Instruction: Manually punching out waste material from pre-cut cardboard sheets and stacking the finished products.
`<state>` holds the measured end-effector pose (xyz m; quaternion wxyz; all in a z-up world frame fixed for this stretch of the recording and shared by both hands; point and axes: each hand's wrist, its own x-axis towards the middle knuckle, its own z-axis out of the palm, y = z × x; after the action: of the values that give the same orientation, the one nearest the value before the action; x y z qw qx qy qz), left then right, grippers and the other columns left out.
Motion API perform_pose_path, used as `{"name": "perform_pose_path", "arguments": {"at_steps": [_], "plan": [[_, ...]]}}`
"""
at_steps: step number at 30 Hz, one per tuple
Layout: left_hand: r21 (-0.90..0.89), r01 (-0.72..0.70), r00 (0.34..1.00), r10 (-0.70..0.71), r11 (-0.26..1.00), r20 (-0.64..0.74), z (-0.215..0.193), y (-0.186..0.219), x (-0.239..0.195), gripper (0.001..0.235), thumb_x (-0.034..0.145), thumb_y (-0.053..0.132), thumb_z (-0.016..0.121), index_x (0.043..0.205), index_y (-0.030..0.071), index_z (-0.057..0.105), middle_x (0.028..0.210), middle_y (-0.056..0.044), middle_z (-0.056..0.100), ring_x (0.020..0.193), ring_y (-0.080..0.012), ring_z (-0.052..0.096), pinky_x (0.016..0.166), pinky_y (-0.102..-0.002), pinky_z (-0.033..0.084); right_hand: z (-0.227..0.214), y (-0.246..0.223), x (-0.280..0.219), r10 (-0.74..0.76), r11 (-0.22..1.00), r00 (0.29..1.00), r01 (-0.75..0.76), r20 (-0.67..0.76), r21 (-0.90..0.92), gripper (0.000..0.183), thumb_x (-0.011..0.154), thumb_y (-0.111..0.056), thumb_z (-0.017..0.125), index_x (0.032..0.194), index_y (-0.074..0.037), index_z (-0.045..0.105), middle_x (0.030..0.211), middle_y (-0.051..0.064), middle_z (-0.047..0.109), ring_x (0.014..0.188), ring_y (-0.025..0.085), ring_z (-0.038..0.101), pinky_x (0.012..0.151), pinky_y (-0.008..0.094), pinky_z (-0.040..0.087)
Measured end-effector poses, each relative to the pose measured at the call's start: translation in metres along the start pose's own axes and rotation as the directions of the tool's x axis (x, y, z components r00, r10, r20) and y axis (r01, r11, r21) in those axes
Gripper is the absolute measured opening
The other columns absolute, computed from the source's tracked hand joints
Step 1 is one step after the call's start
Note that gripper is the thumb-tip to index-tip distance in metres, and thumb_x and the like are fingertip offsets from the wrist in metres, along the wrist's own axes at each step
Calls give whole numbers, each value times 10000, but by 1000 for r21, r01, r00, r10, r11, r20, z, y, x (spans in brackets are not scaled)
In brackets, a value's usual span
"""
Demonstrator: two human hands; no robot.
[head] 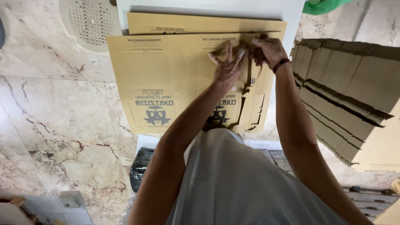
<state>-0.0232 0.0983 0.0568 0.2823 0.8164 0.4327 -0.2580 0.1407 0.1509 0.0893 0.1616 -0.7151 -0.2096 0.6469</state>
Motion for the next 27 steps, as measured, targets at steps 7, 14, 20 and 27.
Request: {"name": "perform_pose_path", "arguments": {"at_steps": [7,14,20,27], "plan": [[343,322,55,344,882,-937,76,-24,73,630,1107,118,391,1657,-2,109,1721,-248,-136,1508,-524,222,655,-521,661,-8,40,39,-430,692,895,413,121,-592,276,1157,-200,600,1068,56,650,762,161,740,447,124,649,327,218,557],[126,-92,996,93,988,-4,-15,-16,-3,709,986,140,569,1623,250,277,1692,-23,-36,1515,-451,-22,1087,-852,273,-6,29,8,-709,455,663,690,240,-564,205,1159,-69,614,1012,15,730,784,137,751,469,129,638,362,237,526],[163,14,997,-2,987,-74,-13,-10,-1,785,1002,132,606,1644,327,198,1692,-42,-64,1518,-413,-62,1105,-857,234,-3,-23,-61,-582,756,772,629,255,-180,220,1175,-130,558,1059,-25,714,806,109,730,500,91,636,399,187,520],[127,12,999,-7,992,-47,-14,-9,-15,436,988,230,566,1383,343,419,1490,-49,322,1391,-342,293,1105,-834,161,46,-42,-108,-644,749,685,656,342,96,267,1104,74,493,883,83,642,698,245,659,496,269,691,434,328,571]]}}
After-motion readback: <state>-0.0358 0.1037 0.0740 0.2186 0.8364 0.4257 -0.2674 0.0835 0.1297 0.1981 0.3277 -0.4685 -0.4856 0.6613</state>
